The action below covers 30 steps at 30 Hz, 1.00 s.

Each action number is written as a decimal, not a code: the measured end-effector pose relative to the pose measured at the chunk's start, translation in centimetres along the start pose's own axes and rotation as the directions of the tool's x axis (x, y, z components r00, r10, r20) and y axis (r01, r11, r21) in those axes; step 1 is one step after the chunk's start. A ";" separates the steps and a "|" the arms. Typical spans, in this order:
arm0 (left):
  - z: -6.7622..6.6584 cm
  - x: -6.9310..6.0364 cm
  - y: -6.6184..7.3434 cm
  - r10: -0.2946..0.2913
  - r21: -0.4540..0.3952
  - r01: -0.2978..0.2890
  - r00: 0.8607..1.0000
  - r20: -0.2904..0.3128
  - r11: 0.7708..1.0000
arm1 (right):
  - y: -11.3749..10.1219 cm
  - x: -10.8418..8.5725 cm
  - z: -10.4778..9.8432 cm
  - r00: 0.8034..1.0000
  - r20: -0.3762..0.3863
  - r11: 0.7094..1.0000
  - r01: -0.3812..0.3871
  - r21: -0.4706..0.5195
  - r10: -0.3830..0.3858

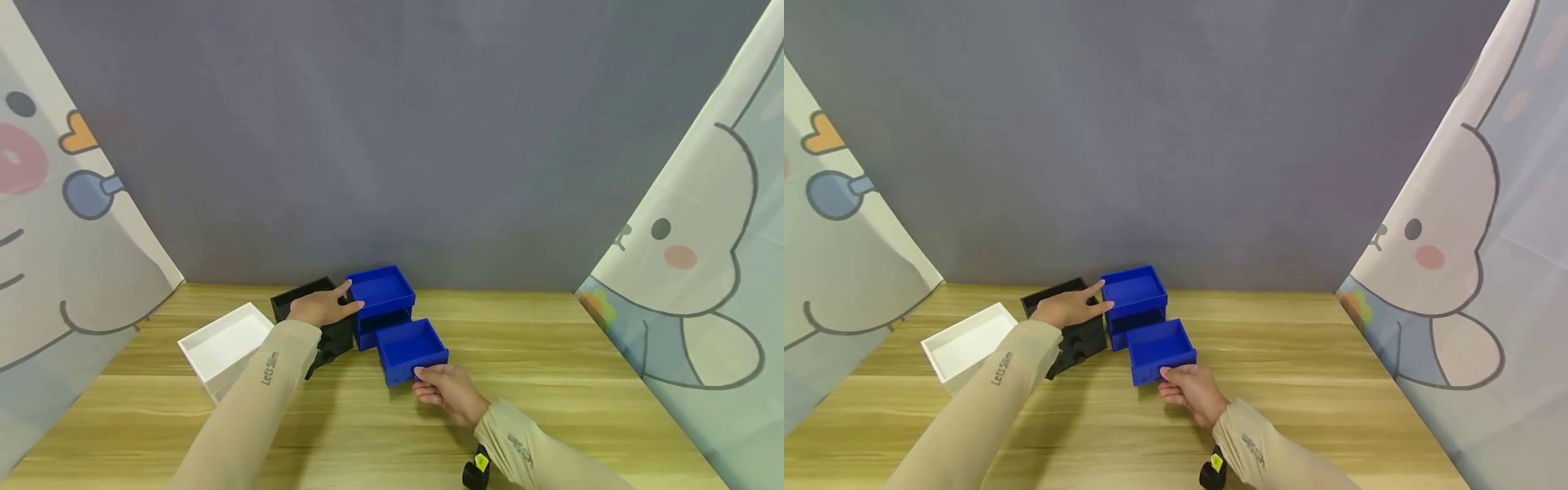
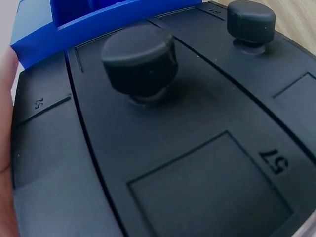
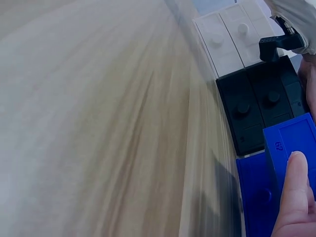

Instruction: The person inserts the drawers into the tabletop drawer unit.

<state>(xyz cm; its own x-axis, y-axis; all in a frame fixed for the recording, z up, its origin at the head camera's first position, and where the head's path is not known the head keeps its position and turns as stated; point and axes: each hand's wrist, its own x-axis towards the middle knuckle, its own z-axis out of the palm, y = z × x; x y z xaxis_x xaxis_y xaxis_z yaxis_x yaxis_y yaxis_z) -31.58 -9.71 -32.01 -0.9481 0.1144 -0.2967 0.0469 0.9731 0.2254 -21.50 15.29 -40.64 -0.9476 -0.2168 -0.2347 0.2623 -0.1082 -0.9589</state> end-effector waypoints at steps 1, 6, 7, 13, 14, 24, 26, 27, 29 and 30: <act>0.0 0.0 0.0 0.000 0.003 0.000 1.000 -0.003 1.000 | 0.0 0.1 0.1 1.000 0.003 1.000 0.000 0.003 0.000; -0.1 0.1 0.1 -0.015 0.014 0.015 1.000 0.002 1.000 | -0.3 0.9 0.3 0.999 0.051 1.000 0.004 0.010 -0.004; 0.0 0.1 0.2 -0.017 0.016 0.017 1.000 0.000 1.000 | -0.4 1.0 0.4 0.998 0.063 1.000 0.003 0.015 -0.004; 0.2 0.2 0.2 -0.023 0.021 0.023 1.000 -0.012 1.000 | -0.5 1.7 0.8 0.996 0.086 0.999 0.030 0.030 -0.032; 0.3 0.2 0.2 -0.022 0.019 0.022 1.000 -0.012 1.000 | -0.4 1.8 0.8 0.996 0.081 0.999 0.034 0.029 -0.036; 0.3 0.3 0.0 -0.016 0.008 0.016 1.000 -0.025 1.000 | -0.2 2.5 1.5 0.997 0.053 0.998 0.052 0.024 -0.053; 0.3 0.3 0.0 -0.013 0.011 0.014 1.000 -0.028 1.000 | -0.2 2.5 1.7 0.997 0.054 0.998 0.052 0.032 -0.054; 0.3 0.2 0.1 -0.015 0.012 0.016 0.999 -0.029 1.000 | -0.2 2.6 1.7 0.997 0.055 0.998 0.049 0.038 -0.051; 0.4 0.2 0.2 -0.014 0.011 0.015 0.999 -0.033 1.000 | -0.3 2.5 1.8 0.997 0.057 0.998 0.047 0.046 -0.050; 0.4 0.2 0.3 -0.013 0.010 0.013 0.999 -0.033 1.000 | -0.4 2.5 1.7 0.997 0.055 0.998 0.045 0.049 -0.047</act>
<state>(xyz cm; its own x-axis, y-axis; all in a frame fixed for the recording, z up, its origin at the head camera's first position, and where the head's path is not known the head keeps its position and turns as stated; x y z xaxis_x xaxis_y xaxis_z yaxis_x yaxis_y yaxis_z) -31.61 -9.33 -32.39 -0.9586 0.0952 -0.2683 0.0377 0.9765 0.2120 -23.62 13.14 -40.57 -0.9474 -0.2646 -0.1799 0.2284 -0.1655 -0.9594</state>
